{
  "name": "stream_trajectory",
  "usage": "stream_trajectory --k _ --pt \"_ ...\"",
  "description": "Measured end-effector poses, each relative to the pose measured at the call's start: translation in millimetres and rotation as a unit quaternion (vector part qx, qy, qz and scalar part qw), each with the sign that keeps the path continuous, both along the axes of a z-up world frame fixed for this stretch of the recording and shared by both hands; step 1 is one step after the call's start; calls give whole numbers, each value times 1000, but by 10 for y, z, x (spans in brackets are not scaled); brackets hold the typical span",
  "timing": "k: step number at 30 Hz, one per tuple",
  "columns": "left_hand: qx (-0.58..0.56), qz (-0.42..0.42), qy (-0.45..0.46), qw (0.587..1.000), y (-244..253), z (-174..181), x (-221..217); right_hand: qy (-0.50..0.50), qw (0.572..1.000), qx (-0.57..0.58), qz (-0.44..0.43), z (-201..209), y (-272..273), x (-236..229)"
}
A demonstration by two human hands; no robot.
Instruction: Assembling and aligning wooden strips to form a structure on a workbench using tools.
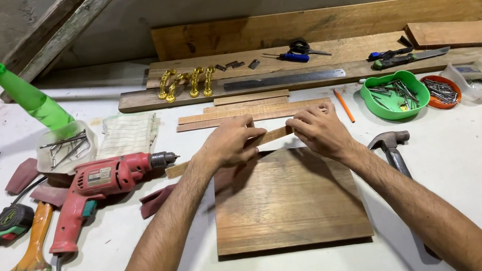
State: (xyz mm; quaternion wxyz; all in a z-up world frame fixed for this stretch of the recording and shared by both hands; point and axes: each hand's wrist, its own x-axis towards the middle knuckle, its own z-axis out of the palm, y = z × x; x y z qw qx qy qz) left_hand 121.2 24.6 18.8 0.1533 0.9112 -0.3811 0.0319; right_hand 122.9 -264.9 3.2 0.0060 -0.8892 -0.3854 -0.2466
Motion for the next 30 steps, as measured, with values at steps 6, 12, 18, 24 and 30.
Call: stream_trajectory --k 6,12,18,24,30 --pt "27 51 45 997 -36 -141 415 82 996 -17 -24 -47 -34 273" --pt "3 69 4 998 -60 -286 500 135 991 8 -22 -126 -92 446" --pt "-31 102 28 994 -42 -264 482 171 985 14 -26 -83 -94 514" --pt "-42 108 20 993 -36 -349 514 171 984 10 -50 -151 -52 569" --pt "-10 108 45 993 -38 -417 588 166 985 18 -35 -234 -85 589"
